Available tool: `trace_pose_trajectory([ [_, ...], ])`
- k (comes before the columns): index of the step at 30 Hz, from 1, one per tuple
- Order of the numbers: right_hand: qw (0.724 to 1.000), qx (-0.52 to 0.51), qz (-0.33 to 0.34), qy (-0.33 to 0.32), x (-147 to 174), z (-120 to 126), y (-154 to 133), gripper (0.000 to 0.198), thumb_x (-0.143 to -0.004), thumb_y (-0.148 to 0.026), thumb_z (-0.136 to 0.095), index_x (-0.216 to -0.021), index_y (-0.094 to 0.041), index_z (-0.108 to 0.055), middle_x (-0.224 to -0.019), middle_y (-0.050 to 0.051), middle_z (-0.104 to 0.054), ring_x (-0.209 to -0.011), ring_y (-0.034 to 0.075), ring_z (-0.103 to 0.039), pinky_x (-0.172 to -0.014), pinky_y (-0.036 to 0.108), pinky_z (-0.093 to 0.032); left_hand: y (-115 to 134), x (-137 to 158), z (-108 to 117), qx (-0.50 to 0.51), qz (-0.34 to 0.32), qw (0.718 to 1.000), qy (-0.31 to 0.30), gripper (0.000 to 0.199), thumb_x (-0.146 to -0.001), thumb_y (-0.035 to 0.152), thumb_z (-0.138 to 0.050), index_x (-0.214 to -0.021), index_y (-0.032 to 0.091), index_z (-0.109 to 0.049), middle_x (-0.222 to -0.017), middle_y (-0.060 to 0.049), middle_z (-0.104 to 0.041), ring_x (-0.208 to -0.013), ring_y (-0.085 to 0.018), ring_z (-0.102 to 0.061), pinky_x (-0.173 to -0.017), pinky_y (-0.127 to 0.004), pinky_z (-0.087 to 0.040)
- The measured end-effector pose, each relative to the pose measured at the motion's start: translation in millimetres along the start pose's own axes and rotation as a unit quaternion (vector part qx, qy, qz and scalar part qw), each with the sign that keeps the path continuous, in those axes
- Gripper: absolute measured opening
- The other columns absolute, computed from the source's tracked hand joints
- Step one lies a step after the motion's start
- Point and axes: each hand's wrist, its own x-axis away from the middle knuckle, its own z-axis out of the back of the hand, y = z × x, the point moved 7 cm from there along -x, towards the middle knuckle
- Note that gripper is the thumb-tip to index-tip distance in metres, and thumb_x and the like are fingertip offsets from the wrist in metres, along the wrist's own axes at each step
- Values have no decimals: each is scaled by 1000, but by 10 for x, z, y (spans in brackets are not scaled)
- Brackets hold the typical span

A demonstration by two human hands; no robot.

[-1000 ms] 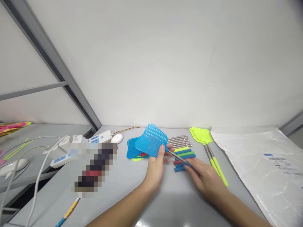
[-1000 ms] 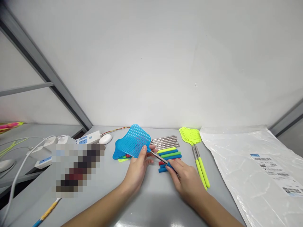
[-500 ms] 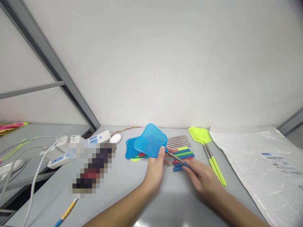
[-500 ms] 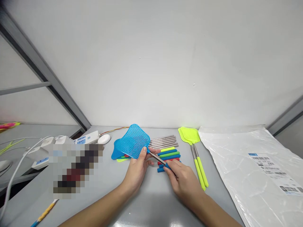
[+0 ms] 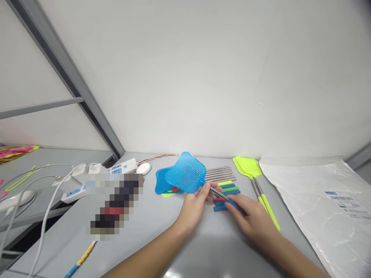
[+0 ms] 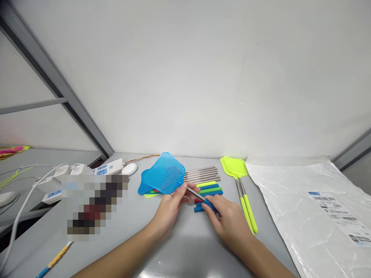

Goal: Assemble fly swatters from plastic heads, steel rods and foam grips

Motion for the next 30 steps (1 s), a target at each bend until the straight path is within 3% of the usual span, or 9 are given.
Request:
trace_pose_trajectory([
  [5,1000,-9,-10,-2,4,8,-11,22,-93,-33,-47,-106,-24,-61,-95,5,-69,-82,19,-65,-72,30,-51,-27,1,-30,9,3,1000,-18,37,-89,48,-49,-96,15,-67,-99,-10,-68,-83,-19,-62,-79,-32,-48],
  [16,995,-54,-49,-69,-6,15,-76,32,-97,-35,-35,-117,-28,-60,-105,3,-69,-85,18,-65,-78,30,-50,119,-15,108,38,-25,998,33,35,-89,47,-50,-93,17,-68,-106,-10,-67,-92,-20,-59,-78,-30,-45],
  [22,994,-53,-57,-76,-19,10,-64,32,-97,-36,-35,-116,-30,-60,-93,2,-69,-76,17,-63,-82,31,-49,141,-10,122,34,-36,998,46,33,-91,45,-49,-93,18,-68,-105,-9,-68,-94,-20,-59,-78,-29,-43],
  [30,993,-68,-41,-83,28,-26,-126,28,-95,-37,-40,-111,-25,-59,-87,4,-69,-73,19,-64,-75,31,-49,138,15,27,105,3,994,0,37,-93,45,-43,-98,16,-66,-108,-12,-65,-95,-20,-57,-74,-29,-44],
])
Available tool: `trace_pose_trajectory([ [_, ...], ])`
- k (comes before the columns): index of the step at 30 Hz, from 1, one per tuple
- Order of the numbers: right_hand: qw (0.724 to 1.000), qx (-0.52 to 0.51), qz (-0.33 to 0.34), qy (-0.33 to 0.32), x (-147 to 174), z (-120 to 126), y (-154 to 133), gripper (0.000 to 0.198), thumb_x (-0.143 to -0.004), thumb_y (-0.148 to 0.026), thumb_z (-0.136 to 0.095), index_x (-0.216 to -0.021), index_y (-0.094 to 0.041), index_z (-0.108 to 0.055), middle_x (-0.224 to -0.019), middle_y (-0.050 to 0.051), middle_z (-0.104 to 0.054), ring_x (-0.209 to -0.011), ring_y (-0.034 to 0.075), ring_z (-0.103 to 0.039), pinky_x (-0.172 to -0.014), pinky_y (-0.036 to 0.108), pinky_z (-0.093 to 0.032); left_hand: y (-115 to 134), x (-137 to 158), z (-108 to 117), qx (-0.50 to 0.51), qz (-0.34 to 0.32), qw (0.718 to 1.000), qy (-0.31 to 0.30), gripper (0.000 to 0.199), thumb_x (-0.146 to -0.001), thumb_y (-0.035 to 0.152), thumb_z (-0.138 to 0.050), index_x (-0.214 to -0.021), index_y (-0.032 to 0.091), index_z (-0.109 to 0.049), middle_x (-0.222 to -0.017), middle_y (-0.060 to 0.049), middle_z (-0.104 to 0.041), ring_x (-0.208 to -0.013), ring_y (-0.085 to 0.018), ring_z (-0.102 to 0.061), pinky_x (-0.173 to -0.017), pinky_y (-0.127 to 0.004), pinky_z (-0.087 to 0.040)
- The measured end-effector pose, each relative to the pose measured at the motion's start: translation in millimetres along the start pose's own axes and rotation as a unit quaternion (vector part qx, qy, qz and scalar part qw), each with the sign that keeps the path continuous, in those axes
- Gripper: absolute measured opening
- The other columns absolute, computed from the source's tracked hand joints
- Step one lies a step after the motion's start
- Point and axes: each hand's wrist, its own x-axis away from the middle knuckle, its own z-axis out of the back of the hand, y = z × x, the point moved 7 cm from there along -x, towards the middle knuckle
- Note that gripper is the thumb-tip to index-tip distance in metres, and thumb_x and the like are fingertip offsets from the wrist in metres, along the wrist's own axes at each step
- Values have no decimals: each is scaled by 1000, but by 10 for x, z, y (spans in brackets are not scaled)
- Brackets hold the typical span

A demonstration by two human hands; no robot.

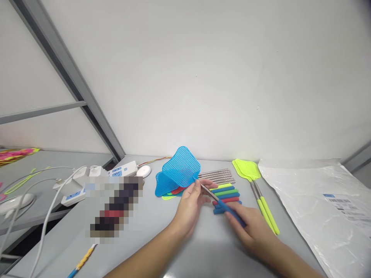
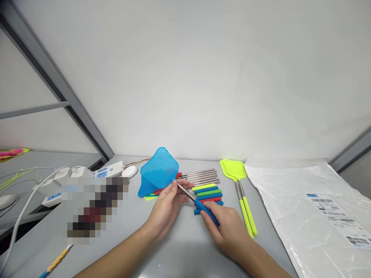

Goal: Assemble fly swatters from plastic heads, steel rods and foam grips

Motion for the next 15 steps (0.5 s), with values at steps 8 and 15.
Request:
trace_pose_trajectory([
  [8,997,-44,-30,-50,48,-135,-83,25,-95,-39,-37,-98,-22,-56,-72,0,-60,-63,15,-55,-59,25,-40,93,43,-105,18,-3,998,-58,36,-94,41,-43,-102,14,-66,-102,-13,-63,-89,-20,-54,-79,-34,-46],
  [15,995,-57,-37,-71,65,-163,-72,26,-97,-39,-34,-98,-22,-54,-70,-2,-57,-61,13,-50,-58,25,-35,79,44,-110,-1,16,997,-70,33,-92,39,-47,-102,15,-69,-100,-11,-62,-90,-20,-54,-81,-34,-46],
])
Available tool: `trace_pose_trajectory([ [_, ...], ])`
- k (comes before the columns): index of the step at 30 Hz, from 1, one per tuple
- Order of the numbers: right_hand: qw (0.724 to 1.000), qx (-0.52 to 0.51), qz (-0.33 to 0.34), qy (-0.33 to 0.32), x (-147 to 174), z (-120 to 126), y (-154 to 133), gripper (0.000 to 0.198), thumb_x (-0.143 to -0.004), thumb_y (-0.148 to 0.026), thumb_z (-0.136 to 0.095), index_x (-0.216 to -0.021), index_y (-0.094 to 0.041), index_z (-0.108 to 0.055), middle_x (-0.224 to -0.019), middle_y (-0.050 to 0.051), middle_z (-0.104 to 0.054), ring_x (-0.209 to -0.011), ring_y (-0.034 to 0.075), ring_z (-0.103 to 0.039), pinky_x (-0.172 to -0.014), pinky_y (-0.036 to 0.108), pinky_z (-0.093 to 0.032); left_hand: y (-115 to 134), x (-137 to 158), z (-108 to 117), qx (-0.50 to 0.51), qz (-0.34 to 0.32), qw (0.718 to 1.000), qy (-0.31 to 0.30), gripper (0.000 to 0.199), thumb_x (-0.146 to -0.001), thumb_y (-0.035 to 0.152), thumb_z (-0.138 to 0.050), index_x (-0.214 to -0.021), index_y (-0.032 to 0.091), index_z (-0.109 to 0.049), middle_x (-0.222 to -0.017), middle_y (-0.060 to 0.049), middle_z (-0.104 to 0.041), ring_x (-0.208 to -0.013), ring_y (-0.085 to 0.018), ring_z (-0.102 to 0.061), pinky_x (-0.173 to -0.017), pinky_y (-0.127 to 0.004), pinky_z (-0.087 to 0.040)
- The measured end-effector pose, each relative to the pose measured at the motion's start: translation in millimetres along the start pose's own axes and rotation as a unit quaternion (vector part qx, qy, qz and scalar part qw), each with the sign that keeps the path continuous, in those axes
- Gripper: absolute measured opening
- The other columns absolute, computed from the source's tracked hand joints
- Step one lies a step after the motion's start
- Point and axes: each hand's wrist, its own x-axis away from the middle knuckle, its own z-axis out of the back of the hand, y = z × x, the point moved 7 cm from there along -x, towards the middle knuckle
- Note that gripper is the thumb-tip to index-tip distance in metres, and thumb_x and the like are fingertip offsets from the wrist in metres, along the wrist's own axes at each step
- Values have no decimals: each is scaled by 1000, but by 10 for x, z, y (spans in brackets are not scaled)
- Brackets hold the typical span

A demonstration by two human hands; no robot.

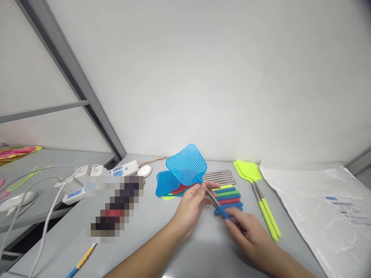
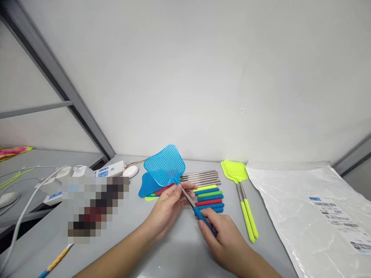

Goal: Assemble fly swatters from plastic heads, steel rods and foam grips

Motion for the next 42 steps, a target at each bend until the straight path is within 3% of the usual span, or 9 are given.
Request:
trace_pose_trajectory([
  [3,1000,3,0,3,-15,24,-8,27,-96,-39,-34,-99,-22,-56,-74,0,-62,-64,14,-54,-61,25,-38,-8,-9,33,7,4,1000,13,34,-92,41,-48,-101,15,-70,-96,-11,-64,-91,-20,-55,-81,-35,-45],
  [10,999,28,24,36,-43,136,-58,31,-94,-38,-38,-104,-22,-62,-72,2,-66,-67,17,-61,-65,26,-46,13,-14,82,22,-4,999,41,31,-89,42,-53,-95,17,-70,-111,-13,-63,-110,-26,-52,-84,-36,-44],
  [16,992,104,44,52,-44,150,-50,30,-94,-34,-38,-108,-22,-61,-71,2,-67,-62,17,-63,-60,24,-44,-6,-9,104,29,-10,998,62,29,-90,41,-52,-93,18,-69,-118,-11,-61,-103,-23,-54,-83,-35,-43],
  [19,973,200,92,74,-37,134,-62,28,-94,-29,-38,-112,-21,-59,-73,1,-68,-57,15,-62,-55,24,-41,5,-3,118,15,-17,997,71,28,-91,40,-50,-91,18,-68,-117,-10,-61,-104,-22,-53,-82,-32,-42],
  [22,931,303,160,130,-5,138,-122,26,-94,-24,-40,-111,-18,-59,-72,2,-69,-58,15,-63,-55,25,-38,38,-1,144,3,-26,996,86,28,-91,40,-50,-90,18,-67,-114,-10,-62,-109,-23,-51,-79,-30,-42],
  [25,907,336,188,168,24,153,-165,24,-93,-23,-42,-108,-17,-59,-71,2,-68,-57,15,-62,-54,26,-37,68,-8,167,2,-32,995,96,29,-91,41,-51,-90,17,-67,-116,-11,-61,-109,-23,-51,-78,-29,-42],
  [32,953,243,126,130,2,183,-59,26,-93,-27,-42,-113,-20,-59,-84,4,-71,-67,17,-67,-60,26,-46,-14,-45,177,10,-5,997,80,33,-90,43,-51,-99,17,-69,-121,-13,-60,-105,-23,-53,-73,-28,-42],
  [37,963,201,114,141,-2,219,-21,28,-92,-30,-44,-113,-21,-60,-90,7,-72,-72,18,-68,-67,28,-50,-54,-57,171,20,13,998,65,34,-91,43,-50,-105,18,-67,-121,-12,-60,-109,-23,-53,-74,-29,-43],
  [42,981,138,64,122,-6,222,29,26,-94,-32,-42,-112,-22,-58,-89,4,-71,-66,17,-66,-60,27,-49,-21,-64,161,15,12,998,53,32,-90,43,-52,-100,17,-67,-118,-12,-62,-107,-23,-54,-74,-28,-44],
])
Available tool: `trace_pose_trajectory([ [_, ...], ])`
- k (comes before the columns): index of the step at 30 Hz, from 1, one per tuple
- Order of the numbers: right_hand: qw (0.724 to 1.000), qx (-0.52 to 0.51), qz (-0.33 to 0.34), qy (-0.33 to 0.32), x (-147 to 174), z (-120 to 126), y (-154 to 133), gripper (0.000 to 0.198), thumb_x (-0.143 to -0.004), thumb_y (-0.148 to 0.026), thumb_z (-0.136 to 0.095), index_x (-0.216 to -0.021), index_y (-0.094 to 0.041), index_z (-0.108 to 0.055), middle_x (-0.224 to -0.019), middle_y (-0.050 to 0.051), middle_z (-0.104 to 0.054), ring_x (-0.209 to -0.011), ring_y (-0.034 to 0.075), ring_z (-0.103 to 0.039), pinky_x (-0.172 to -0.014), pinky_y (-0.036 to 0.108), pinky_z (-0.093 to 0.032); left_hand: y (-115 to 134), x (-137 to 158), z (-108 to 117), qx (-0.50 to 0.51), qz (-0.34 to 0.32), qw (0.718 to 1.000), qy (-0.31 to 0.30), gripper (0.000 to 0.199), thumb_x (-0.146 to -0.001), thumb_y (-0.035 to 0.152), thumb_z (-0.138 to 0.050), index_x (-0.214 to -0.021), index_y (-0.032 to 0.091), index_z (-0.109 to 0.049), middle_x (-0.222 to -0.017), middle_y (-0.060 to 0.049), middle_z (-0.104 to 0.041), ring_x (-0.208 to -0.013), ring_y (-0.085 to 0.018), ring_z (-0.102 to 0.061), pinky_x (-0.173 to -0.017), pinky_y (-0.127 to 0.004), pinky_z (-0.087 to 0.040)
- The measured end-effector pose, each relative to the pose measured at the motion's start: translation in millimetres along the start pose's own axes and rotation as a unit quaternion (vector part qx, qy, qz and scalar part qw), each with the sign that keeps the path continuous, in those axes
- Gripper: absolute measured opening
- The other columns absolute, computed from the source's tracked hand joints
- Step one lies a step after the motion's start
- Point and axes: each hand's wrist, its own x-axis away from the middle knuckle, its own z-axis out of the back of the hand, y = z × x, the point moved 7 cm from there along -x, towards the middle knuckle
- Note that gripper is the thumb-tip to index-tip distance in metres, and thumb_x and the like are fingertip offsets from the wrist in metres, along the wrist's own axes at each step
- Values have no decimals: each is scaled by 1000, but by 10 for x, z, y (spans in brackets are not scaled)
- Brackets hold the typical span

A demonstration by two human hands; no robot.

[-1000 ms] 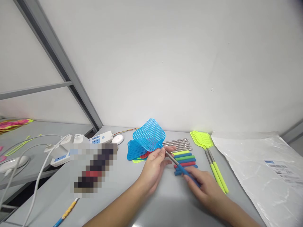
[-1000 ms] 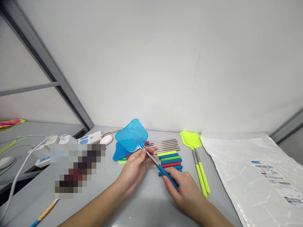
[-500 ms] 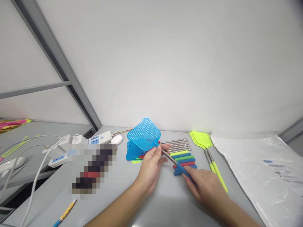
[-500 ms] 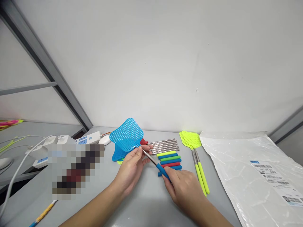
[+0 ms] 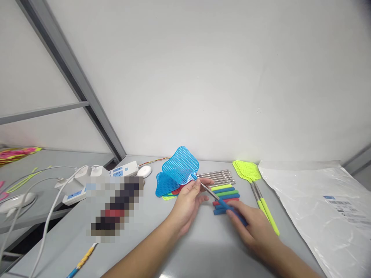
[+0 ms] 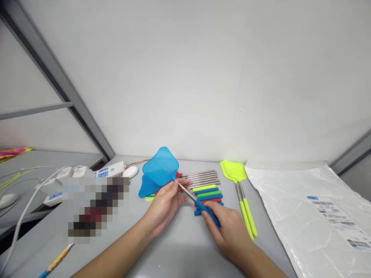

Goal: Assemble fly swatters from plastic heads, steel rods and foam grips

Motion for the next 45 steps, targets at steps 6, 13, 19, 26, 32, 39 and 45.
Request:
trace_pose_trajectory([
  [6,998,-58,-6,5,-6,-3,8,26,-95,-31,-40,-114,-23,-55,-103,6,-69,-88,19,-67,-78,30,-52,65,-28,66,-6,-16,999,31,31,-87,44,-56,-95,17,-68,-116,-12,-63,-101,-22,-56,-76,-30,-44],
  [13,995,-79,30,49,-40,88,-65,21,-93,-26,-45,-111,-24,-57,-106,7,-67,-97,19,-62,-81,31,-51,107,-26,71,-14,-29,999,42,28,-87,43,-56,-91,18,-67,-114,-10,-64,-103,-22,-56,-78,-30,-44],
  [19,994,-52,51,78,-44,123,-95,16,-91,-24,-49,-103,-24,-59,-94,6,-66,-84,18,-60,-69,30,-49,150,-14,91,-4,-46,997,63,26,-87,43,-57,-88,19,-67,-113,-8,-64,-104,-21,-54,-78,-29,-44],
  [26,992,-34,66,105,1,109,-59,13,-91,-24,-50,-100,-23,-59,-87,6,-64,-78,18,-59,-66,31,-47,174,-45,157,0,-68,995,78,29,-84,45,-60,-88,17,-69,-107,-8,-65,-99,-20,-57,-81,-30,-44],
  [32,990,-121,-73,12,6,-21,104,24,-93,-38,-45,-111,-24,-54,-93,5,-67,-84,19,-63,-73,31,-51,77,-52,140,8,-37,998,59,28,-86,44,-58,-89,19,-68,-105,-6,-64,-93,-16,-56,-73,-26,-43],
  [39,980,-186,-75,-4,-33,-33,20,30,-95,-38,-41,-111,-21,-59,-99,8,-68,-86,20,-64,-79,33,-51,2,-6,4,-31,-10,999,-9,27,-90,40,-53,-97,18,-67,-112,-9,-62,-102,-20,-54,-76,-28,-44],
  [45,973,-217,-82,-4,-49,7,8,24,-94,-36,-46,-107,-21,-60,-108,9,-65,-94,19,-63,-84,32,-50,11,-22,51,-48,-19,999,11,27,-89,41,-55,-94,19,-69,-114,-10,-63,-109,-22,-53,-78,-28,-44],
])
